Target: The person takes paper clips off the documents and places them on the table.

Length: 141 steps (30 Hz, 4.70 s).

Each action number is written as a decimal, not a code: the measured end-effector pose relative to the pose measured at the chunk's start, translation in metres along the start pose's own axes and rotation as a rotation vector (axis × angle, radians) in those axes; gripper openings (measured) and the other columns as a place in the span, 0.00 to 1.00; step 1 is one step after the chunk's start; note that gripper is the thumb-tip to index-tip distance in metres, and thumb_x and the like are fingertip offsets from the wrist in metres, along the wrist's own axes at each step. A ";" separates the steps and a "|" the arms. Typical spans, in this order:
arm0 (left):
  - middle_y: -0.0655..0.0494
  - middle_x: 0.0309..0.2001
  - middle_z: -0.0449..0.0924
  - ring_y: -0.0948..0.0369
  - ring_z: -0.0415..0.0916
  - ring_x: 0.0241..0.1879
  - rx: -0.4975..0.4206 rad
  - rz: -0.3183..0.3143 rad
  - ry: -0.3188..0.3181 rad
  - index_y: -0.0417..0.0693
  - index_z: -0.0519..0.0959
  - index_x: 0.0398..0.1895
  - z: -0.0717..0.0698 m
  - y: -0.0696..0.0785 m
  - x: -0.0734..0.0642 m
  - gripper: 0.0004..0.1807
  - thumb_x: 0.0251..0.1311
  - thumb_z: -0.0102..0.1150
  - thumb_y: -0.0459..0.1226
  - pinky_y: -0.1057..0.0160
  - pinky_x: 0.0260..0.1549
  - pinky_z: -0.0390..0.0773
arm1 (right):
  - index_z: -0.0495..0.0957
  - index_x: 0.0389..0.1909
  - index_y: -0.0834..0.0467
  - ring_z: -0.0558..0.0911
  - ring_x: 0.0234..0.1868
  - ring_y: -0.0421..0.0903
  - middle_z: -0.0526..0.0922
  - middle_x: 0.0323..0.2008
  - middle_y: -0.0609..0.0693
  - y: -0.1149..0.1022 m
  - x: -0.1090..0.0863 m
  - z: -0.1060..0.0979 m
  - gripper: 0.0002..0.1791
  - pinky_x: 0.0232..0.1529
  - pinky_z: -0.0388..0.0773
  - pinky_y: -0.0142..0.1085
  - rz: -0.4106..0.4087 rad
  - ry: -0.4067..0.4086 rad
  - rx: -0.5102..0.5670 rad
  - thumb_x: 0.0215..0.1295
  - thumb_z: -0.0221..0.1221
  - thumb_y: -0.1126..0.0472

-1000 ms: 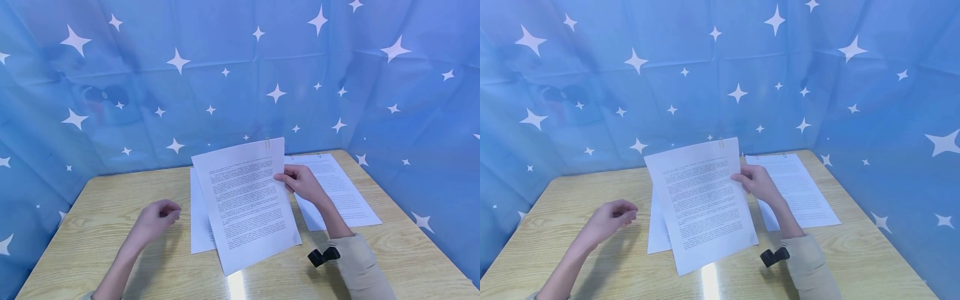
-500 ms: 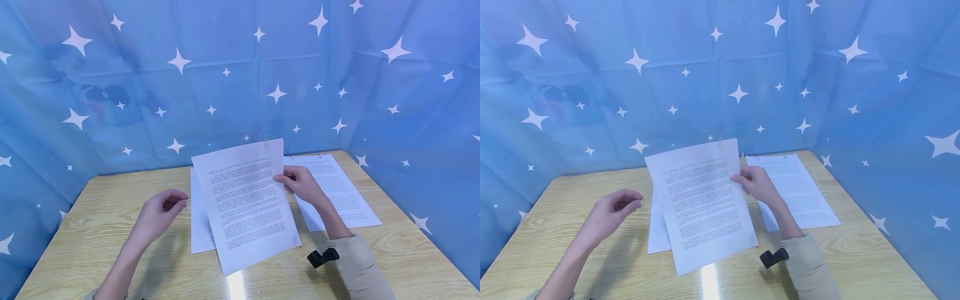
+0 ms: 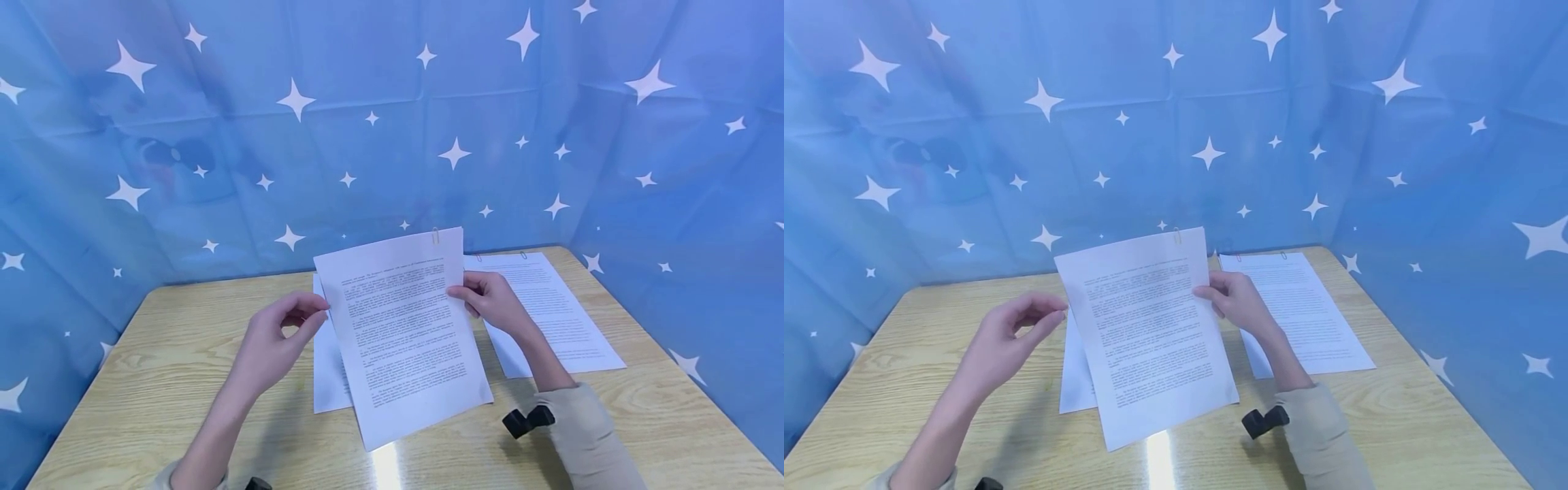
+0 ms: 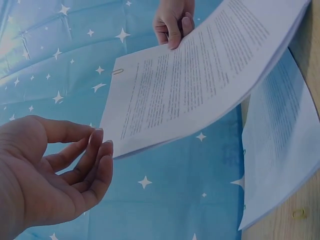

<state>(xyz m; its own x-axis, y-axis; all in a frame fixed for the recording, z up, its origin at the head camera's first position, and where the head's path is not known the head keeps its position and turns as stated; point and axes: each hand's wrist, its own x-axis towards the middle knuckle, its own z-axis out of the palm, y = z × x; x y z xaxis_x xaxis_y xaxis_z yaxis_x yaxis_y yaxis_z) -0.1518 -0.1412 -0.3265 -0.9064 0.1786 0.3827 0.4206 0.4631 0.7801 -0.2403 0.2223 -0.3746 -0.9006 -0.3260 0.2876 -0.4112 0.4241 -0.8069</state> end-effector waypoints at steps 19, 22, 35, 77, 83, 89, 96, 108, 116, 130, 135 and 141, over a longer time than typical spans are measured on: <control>0.48 0.44 0.83 0.58 0.79 0.42 -0.279 0.081 0.137 0.43 0.75 0.64 0.027 0.015 0.036 0.22 0.67 0.62 0.30 0.69 0.43 0.78 | 0.84 0.48 0.61 0.65 0.12 0.44 0.69 0.15 0.63 -0.005 -0.001 0.003 0.09 0.15 0.59 0.33 -0.014 0.005 -0.005 0.73 0.59 0.62; 0.45 0.44 0.83 0.59 0.79 0.41 -0.320 0.080 0.142 0.42 0.74 0.65 0.031 0.017 0.040 0.23 0.67 0.61 0.29 0.69 0.42 0.78 | 0.84 0.47 0.61 0.65 0.12 0.45 0.69 0.15 0.64 -0.007 -0.002 0.004 0.09 0.15 0.59 0.33 -0.019 0.006 -0.004 0.73 0.60 0.61; 0.43 0.40 0.83 0.51 0.81 0.38 -0.374 0.040 0.105 0.40 0.75 0.63 0.050 0.023 0.055 0.20 0.68 0.61 0.28 0.66 0.40 0.81 | 0.84 0.42 0.59 0.64 0.12 0.45 0.66 0.13 0.49 -0.007 -0.002 0.006 0.07 0.15 0.57 0.34 -0.026 0.019 -0.027 0.73 0.60 0.60; 0.45 0.32 0.82 0.41 0.81 0.34 -0.432 0.086 -0.051 0.39 0.78 0.57 0.094 0.050 0.082 0.12 0.74 0.54 0.32 0.60 0.36 0.84 | 0.84 0.46 0.60 0.64 0.12 0.43 0.68 0.14 0.51 -0.007 0.000 0.013 0.08 0.15 0.58 0.33 -0.027 -0.011 -0.022 0.73 0.60 0.62; 0.45 0.30 0.82 0.40 0.81 0.33 -0.445 0.076 -0.045 0.38 0.78 0.53 0.098 0.053 0.084 0.11 0.74 0.55 0.33 0.60 0.34 0.84 | 0.84 0.43 0.59 0.64 0.12 0.42 0.67 0.13 0.49 -0.008 0.000 0.013 0.06 0.16 0.58 0.33 -0.038 -0.008 -0.022 0.73 0.60 0.62; 0.47 0.27 0.82 0.44 0.82 0.28 -0.439 0.085 0.005 0.39 0.80 0.47 0.101 0.053 0.087 0.07 0.72 0.57 0.34 0.59 0.31 0.84 | 0.84 0.42 0.58 0.64 0.12 0.43 0.67 0.13 0.48 -0.007 0.000 0.014 0.06 0.16 0.57 0.33 -0.046 -0.016 -0.029 0.73 0.60 0.61; 0.48 0.25 0.82 0.45 0.81 0.26 -0.426 0.121 0.056 0.39 0.81 0.44 0.103 0.050 0.088 0.06 0.71 0.59 0.33 0.60 0.30 0.84 | 0.84 0.43 0.59 0.64 0.12 0.43 0.67 0.13 0.48 -0.007 0.001 0.015 0.06 0.15 0.57 0.33 -0.041 -0.022 -0.030 0.73 0.60 0.62; 0.50 0.26 0.82 0.48 0.82 0.26 -0.447 0.187 0.139 0.41 0.83 0.45 0.103 0.050 0.088 0.07 0.71 0.60 0.35 0.59 0.31 0.84 | 0.84 0.44 0.59 0.64 0.12 0.44 0.68 0.14 0.50 -0.008 0.000 0.013 0.07 0.15 0.59 0.33 -0.035 -0.028 -0.035 0.73 0.60 0.61; 0.44 0.32 0.83 0.53 0.81 0.28 -0.469 0.163 0.151 0.41 0.84 0.43 0.091 0.052 0.082 0.06 0.68 0.64 0.35 0.60 0.34 0.84 | 0.84 0.48 0.60 0.64 0.12 0.44 0.69 0.15 0.59 -0.008 -0.001 0.010 0.08 0.16 0.58 0.33 0.000 -0.011 -0.038 0.73 0.60 0.62; 0.43 0.35 0.83 0.50 0.82 0.31 -0.379 0.086 0.105 0.40 0.83 0.41 0.064 0.030 0.058 0.04 0.68 0.63 0.32 0.62 0.34 0.83 | 0.84 0.46 0.61 0.64 0.12 0.42 0.66 0.13 0.48 -0.008 -0.001 0.008 0.08 0.16 0.56 0.32 -0.005 0.011 -0.062 0.73 0.59 0.65; 0.44 0.34 0.83 0.52 0.82 0.30 -0.331 0.049 0.093 0.40 0.83 0.40 0.054 0.018 0.051 0.04 0.67 0.64 0.32 0.65 0.34 0.82 | 0.85 0.45 0.59 0.64 0.12 0.44 0.67 0.13 0.49 -0.007 -0.001 0.006 0.08 0.15 0.57 0.33 -0.028 0.017 -0.051 0.73 0.60 0.61; 0.46 0.34 0.82 0.57 0.81 0.29 -0.301 -0.002 0.094 0.39 0.83 0.40 0.041 0.007 0.042 0.03 0.66 0.64 0.30 0.65 0.35 0.83 | 0.85 0.44 0.59 0.65 0.12 0.44 0.68 0.13 0.50 -0.005 0.000 0.005 0.07 0.15 0.58 0.33 -0.033 0.013 -0.062 0.73 0.61 0.62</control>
<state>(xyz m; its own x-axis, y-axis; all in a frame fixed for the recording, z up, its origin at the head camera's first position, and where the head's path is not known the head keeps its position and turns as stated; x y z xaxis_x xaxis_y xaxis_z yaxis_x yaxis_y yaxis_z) -0.1884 -0.0953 -0.3254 -0.9056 0.0903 0.4144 0.4241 0.1827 0.8870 -0.2373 0.2159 -0.3738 -0.8880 -0.3295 0.3206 -0.4483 0.4654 -0.7632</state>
